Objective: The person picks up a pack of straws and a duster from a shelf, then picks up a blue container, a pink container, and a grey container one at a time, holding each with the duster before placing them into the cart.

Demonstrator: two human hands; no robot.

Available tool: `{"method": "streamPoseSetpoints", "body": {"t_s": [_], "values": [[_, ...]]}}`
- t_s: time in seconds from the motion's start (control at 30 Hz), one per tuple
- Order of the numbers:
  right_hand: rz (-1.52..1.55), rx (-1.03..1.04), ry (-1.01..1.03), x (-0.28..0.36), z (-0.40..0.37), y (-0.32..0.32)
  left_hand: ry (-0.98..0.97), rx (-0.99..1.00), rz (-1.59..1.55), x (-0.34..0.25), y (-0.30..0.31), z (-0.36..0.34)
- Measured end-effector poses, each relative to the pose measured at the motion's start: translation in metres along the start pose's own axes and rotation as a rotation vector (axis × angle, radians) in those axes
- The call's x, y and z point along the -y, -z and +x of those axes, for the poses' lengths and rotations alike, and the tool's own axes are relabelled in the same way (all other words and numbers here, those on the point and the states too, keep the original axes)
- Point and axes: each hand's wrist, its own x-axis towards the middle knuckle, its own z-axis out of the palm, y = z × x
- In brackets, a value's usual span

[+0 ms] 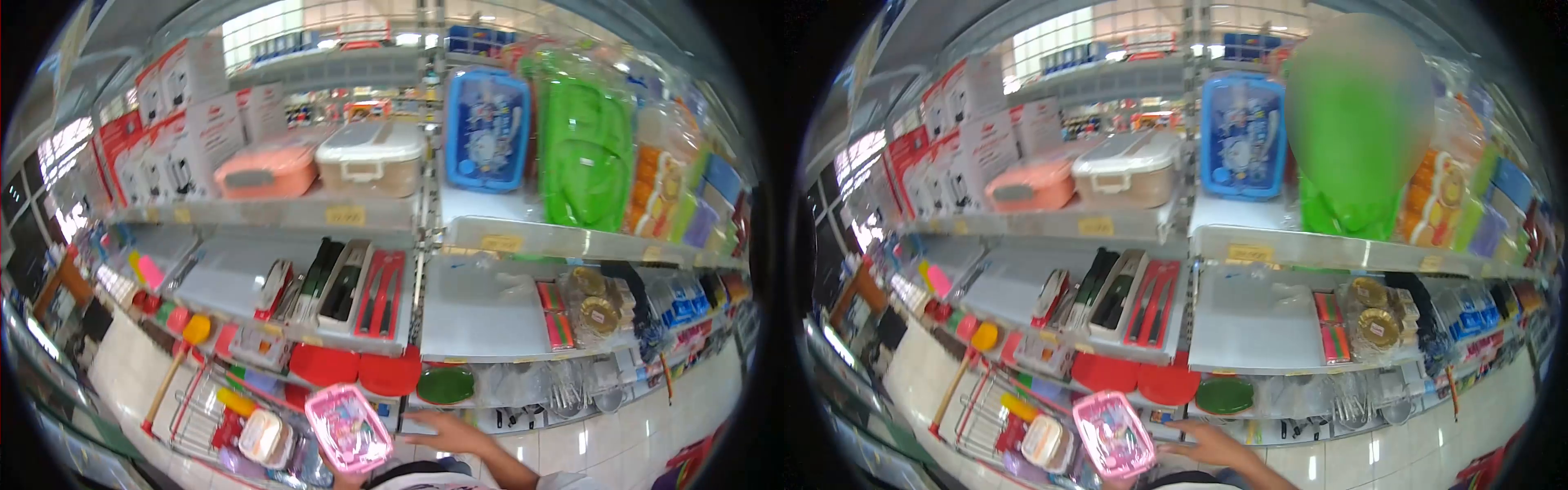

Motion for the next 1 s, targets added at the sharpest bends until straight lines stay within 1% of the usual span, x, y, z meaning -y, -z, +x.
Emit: {"method": "streamPoseSetpoints", "body": {"t_s": [0.03, 0.07, 0.1, 0.13, 0.17, 0.2, 0.23, 0.27, 0.3, 0.37, 0.4, 0.47, 0.5, 0.57, 0.63, 0.7, 0.77, 0.8, 0.83, 0.87, 0.9, 0.93, 0.97, 1.0], "values": [[0.007, -0.07, -0.004, 0.009, -0.013, 0.035, -0.063, 0.028, -0.055, 0.006, 0.0, 0.0], [0.013, -0.145, -0.015, 0.023, -0.03, 0.074, -0.022, 0.05, -0.043, 0.005, -0.002, 0.008], [-0.082, -0.301, -0.034, 0.049, -0.051, 0.114, 0.015, 0.071, -0.042, 0.009, -0.007, 0.013], [-0.185, -0.494, -0.193, 0.063, -0.076, 0.147, 0.055, 0.091, -0.042, 0.014, -0.012, 0.015], [-0.277, -0.777, -0.153, 0.075, -0.097, 0.175, 0.096, 0.111, -0.039, 0.019, -0.017, 0.017], [-0.466, -1.034, 0.0, 0.071, -0.115, 0.205, 0.135, 0.133, -0.034, 0.024, -0.023, 0.019], [-0.469, -1.191, 0.04, 0.08, -0.134, 0.232, 0.172, 0.155, -0.03, 0.03, -0.03, 0.021], [-0.538, -1.356, 0.023, 0.083, -0.154, 0.254, 0.198, 0.179, -0.028, 0.036, -0.037, 0.023], [-0.619, -1.458, -0.012, 0.09, -0.174, 0.27, 0.21, 0.202, -0.029, 0.042, -0.044, 0.027], [-0.684, -1.621, -0.033, 0.078, -0.218, 0.302, 0.208, 0.233, -0.034, 0.052, -0.06, 0.028], [-0.686, -1.632, -0.036, 0.071, -0.238, 0.313, 0.203, 0.24, -0.037, 0.056, -0.066, 0.024], [-0.565, -1.775, -0.082, 0.05, -0.28, 0.327, 0.189, 0.233, -0.031, 0.06, -0.076, 0.01], [-0.559, -1.775, -0.092, 0.027, -0.302, 0.335, 0.179, 0.225, -0.03, 0.062, -0.08, 0.001], [-0.651, -1.635, -0.41, -0.041, -0.337, 0.354, 0.153, 0.208, -0.036, 0.066, -0.089, -0.018], [-0.725, -1.448, -0.712, -0.11, -0.359, 0.362, 0.115, 0.191, -0.061, 0.077, -0.098, -0.037], [-0.819, -1.268, -0.723, -0.178, -0.364, 0.369, 0.073, 0.167, -0.085, 0.091, -0.1, -0.056], [-0.815, -1.057, -0.863, -0.215, -0.352, 0.363, 0.056, 0.119, -0.058, 0.088, -0.094, -0.082], [-0.787, -1.031, -0.888, -0.226, -0.344, 0.354, 0.052, 0.089, -0.035, 0.08, -0.095, -0.1], [-0.851, -0.996, -1.009, -0.235, -0.335, 0.348, 0.127, 0.061, -0.051, 0.079, -0.077, -0.101], [-0.925, -0.961, -1.119, -0.244, -0.332, 0.342, 0.129, 0.038, -0.034, 0.077, -0.08, -0.114], [-0.918, -0.948, -1.119, -0.256, -0.333, 0.34, 0.195, 0.068, -0.045, 0.08, -0.086, -0.119], [-0.937, -1.014, -1.148, -0.265, -0.33, 0.345, 0.255, 0.105, -0.063, 0.086, -0.092, -0.122], [-0.956, -1.084, -1.171, -0.272, -0.327, 0.352, 0.241, 0.105, -0.065, 0.09, -0.098, -0.126], [-0.956, -1.08, -1.152, -0.276, -0.329, 0.361, 0.201, 0.065, 0.105, 0.093, -0.105, -0.132]]}}
